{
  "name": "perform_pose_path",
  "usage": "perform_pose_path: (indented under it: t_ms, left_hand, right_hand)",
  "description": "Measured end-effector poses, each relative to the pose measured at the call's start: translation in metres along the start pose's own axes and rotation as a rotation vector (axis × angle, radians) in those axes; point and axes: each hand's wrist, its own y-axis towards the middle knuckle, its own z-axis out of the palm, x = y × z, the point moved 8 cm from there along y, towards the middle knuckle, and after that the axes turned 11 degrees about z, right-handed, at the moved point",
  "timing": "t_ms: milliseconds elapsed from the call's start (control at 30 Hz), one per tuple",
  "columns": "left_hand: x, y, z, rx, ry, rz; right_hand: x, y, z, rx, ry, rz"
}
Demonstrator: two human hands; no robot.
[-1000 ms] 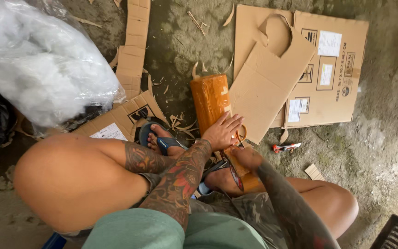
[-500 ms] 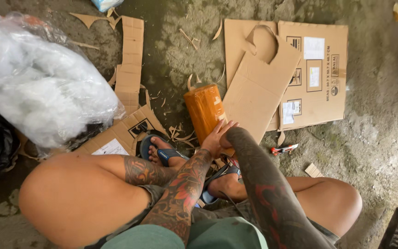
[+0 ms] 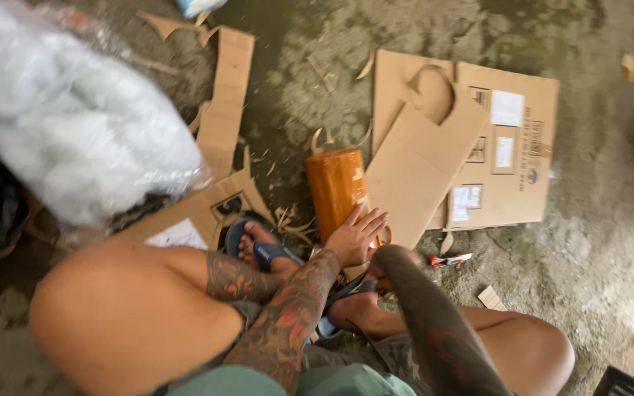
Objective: The person sits on the floor and uses a handheld tape dispenser to wrap orange packing tape around a rectangular package. They repeatedly rotate the package and apply multiple layers of tape to secure it.
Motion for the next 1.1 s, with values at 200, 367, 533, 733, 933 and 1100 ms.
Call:
perform_pose_path:
  t_ms: [200, 367, 533, 733, 933, 1100]
  left_hand:
    - [-0.001, -0.003, -0.021, 0.021, -0.367, 0.058]
    - [0.081, -0.009, -0.075, -0.421, -0.423, -0.308]
    - [0.111, -0.030, -0.081, -0.350, -0.904, -0.701]
    - [0.039, -0.027, -0.122, -0.078, -1.394, -0.392]
    - [0.011, -0.033, -0.128, 0.014, -1.304, -0.416]
    - [0.013, -0.048, -0.099, 0.071, -1.420, -0.587]
  right_hand:
    - [-0.137, -0.036, -0.016, -0.240, 0.460, 0.173]
    - [-0.206, -0.065, 0.046, -0.524, 1.640, -0.184]
    - [-0.143, -0.021, 0.120, -0.600, 1.785, -0.407]
    - [-0.091, -0.072, 0.091, -0.651, 1.521, -0.854]
    - [-0.097, -0.118, 0.069, -0.663, 1.314, -0.751]
    - [-0.095, -0.120, 0.076, -0.655, 1.228, -0.556]
